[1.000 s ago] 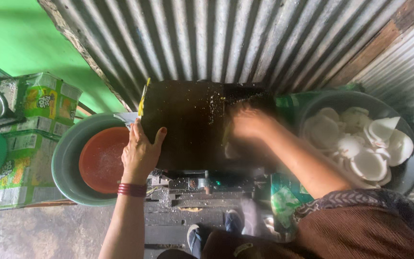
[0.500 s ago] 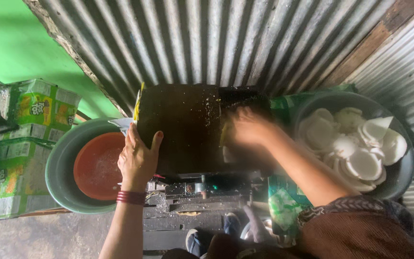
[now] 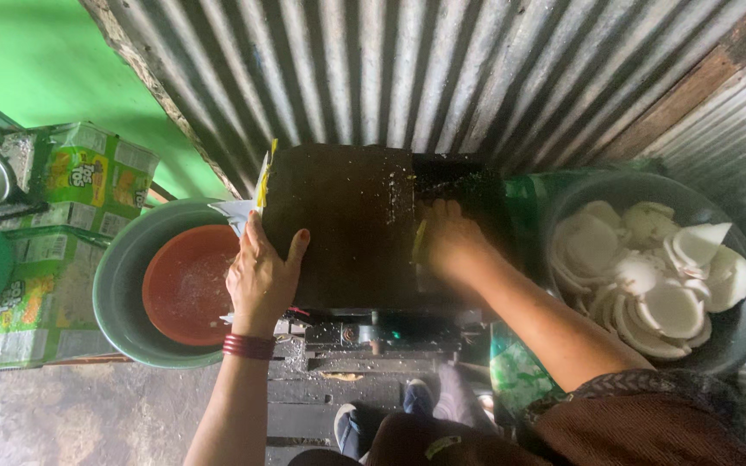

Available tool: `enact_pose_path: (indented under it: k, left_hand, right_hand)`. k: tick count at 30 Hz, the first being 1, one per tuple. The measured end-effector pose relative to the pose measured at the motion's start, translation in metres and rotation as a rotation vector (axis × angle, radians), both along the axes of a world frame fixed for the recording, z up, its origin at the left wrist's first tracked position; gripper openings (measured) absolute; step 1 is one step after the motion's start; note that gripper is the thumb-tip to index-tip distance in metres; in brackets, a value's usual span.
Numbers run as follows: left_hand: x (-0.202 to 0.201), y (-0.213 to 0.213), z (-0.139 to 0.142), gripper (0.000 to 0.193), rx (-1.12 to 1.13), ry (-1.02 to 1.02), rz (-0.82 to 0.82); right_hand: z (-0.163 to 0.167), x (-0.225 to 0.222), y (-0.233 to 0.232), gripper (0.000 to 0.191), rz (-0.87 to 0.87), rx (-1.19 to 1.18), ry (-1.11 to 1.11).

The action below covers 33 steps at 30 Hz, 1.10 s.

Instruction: The person holds a coconut half against a rotating electric grater, moving it in circular motions to shave off white coconut slices that fall into a large basin. They periodically reposition the coconut and reach into the basin to rearrange the accumulating slices.

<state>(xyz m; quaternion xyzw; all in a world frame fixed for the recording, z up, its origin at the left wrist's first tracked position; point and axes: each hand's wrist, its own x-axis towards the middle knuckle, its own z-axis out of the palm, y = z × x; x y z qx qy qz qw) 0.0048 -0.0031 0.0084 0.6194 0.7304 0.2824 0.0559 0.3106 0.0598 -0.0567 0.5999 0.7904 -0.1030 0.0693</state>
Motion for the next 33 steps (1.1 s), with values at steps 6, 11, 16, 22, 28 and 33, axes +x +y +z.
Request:
enact_pose_path:
  k: [6,11,16,22,28,33]
  left_hand:
    - [0.001,-0.002,0.005,0.088,-0.016,0.028,0.013]
    - [0.002,0.000,0.007,0.085,-0.012,-0.005,0.033]
    - [0.002,0.001,0.005,0.084,0.002,-0.026,0.028]
    - [0.001,0.001,0.009,0.084,0.039,-0.036,-0.011]
    - [0.002,0.002,0.010,0.083,-0.041,-0.058,0.038]
    - [-0.002,0.000,0.005,0.083,0.129,-0.033,-0.008]
  right_hand:
    - [0.027,0.003,0.009,0.059,0.157,0.119,0.169]
    - [0.015,0.011,0.014,0.051,0.282,-0.036,-0.083]
    - [-0.001,0.009,0.000,0.050,0.540,0.130,-0.493]
    - [-0.032,0.007,0.011,0.072,0.054,0.032,0.017]
    - [-0.064,0.020,0.024,0.059,0.207,0.317,-0.084]
    - [-0.048,0.036,0.038,0.063,0.118,0.061,0.138]
